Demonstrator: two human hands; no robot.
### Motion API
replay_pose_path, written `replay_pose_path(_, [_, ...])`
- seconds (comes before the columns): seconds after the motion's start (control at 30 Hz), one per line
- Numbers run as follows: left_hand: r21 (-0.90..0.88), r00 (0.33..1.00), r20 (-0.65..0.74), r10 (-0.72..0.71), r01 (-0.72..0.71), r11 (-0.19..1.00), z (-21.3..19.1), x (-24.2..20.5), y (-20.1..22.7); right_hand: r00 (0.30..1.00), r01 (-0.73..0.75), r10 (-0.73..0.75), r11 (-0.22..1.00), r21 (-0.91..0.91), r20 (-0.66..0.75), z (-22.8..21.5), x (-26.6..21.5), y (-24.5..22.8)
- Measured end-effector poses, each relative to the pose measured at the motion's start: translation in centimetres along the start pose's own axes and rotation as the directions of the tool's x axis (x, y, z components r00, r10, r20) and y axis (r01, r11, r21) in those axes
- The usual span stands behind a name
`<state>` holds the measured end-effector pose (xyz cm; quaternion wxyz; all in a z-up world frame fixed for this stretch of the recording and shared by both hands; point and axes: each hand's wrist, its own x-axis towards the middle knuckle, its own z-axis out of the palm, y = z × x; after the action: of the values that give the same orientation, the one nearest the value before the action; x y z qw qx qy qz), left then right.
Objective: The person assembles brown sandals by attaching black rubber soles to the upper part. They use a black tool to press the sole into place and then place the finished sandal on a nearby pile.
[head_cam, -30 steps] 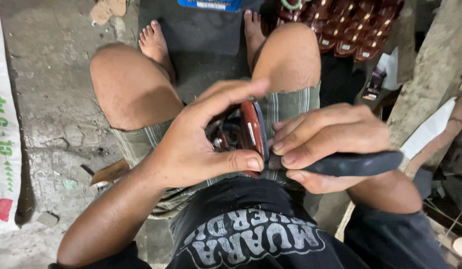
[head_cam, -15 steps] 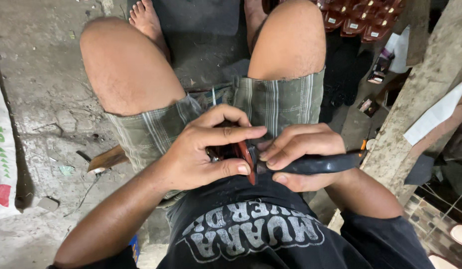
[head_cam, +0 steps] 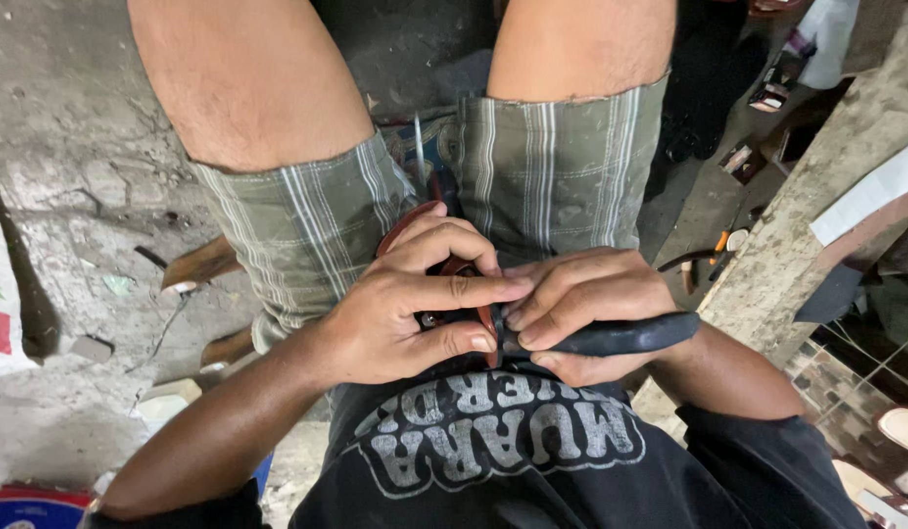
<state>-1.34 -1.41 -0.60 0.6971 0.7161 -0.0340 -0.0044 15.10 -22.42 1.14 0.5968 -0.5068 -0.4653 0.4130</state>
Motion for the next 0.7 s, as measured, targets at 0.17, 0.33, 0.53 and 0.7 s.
replay_pose_path(0.17, [-0.081,0.999,0.020,-0.024,0.026,0.996,0.3,-0.6,0.0,0.987,-0.159,0.159,0.987,0.012,-0.011,0.2,-0.9,-0.2])
replay_pose_path(0.33, [-0.067,0.999,-0.037,0.037,-0.039,0.997,1.3,-1.0,0.0,0.998,-0.055,0.056,0.994,0.095,-0.006,0.8,-0.7,0.2])
replay_pose_path(0.53, [0.066,0.989,0.040,-0.145,0.142,0.988,1.4,-1.0,-0.5,0.983,-0.121,0.109,0.990,0.078,0.145,0.1,-1.2,-0.4])
replay_pose_path(0.7, [0.055,0.965,0.135,-0.223,0.217,0.975,1.7,-1.0,-0.8,0.958,-0.244,0.225,0.965,0.093,0.176,0.3,-2.0,-0.1])
